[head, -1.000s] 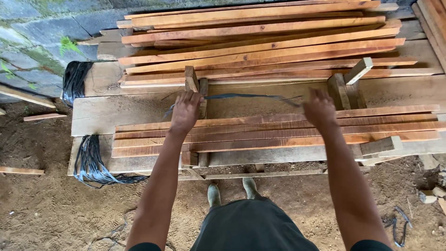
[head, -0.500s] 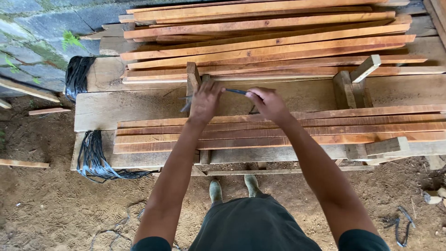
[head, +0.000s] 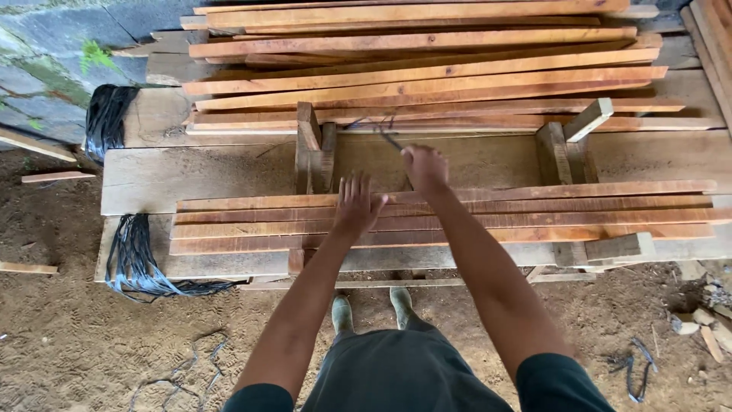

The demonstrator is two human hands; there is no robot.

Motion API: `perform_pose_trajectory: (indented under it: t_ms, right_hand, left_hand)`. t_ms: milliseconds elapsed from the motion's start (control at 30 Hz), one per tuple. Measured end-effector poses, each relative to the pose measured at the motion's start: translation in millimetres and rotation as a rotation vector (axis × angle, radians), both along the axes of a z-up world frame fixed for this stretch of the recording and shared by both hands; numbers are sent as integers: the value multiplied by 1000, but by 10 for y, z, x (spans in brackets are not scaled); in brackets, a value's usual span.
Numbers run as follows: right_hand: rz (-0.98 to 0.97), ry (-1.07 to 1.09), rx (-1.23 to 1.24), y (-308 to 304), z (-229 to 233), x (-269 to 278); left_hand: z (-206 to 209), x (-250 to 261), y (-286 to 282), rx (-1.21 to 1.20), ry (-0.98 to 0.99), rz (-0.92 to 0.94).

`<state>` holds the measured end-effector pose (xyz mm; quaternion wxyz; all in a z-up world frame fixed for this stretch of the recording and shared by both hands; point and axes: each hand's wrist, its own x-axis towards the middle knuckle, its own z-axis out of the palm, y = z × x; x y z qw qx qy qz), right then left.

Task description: Bundling several thin wood planks together using plastic straps.

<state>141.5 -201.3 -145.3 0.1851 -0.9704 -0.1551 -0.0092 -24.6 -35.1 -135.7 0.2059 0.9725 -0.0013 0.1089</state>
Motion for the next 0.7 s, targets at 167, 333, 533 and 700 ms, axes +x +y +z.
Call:
perform_pose_trajectory:
  t_ms: [167,333,533,700]
  right_hand:
    - [-47,145,-48,169,-160,-346]
    - [-62,323,-74,144,4,-465]
    - [-95,480,-41,186,-81,-315]
    - [-58,538,-135,203,-67,-285]
  left_hand:
    - [-419,71,54,182,-201,-27]
    - [-386,6,22,162,-207,-18]
    - [-349,26,17,141,-128,-2]
    - [-368,10,15,180,-234,-25]
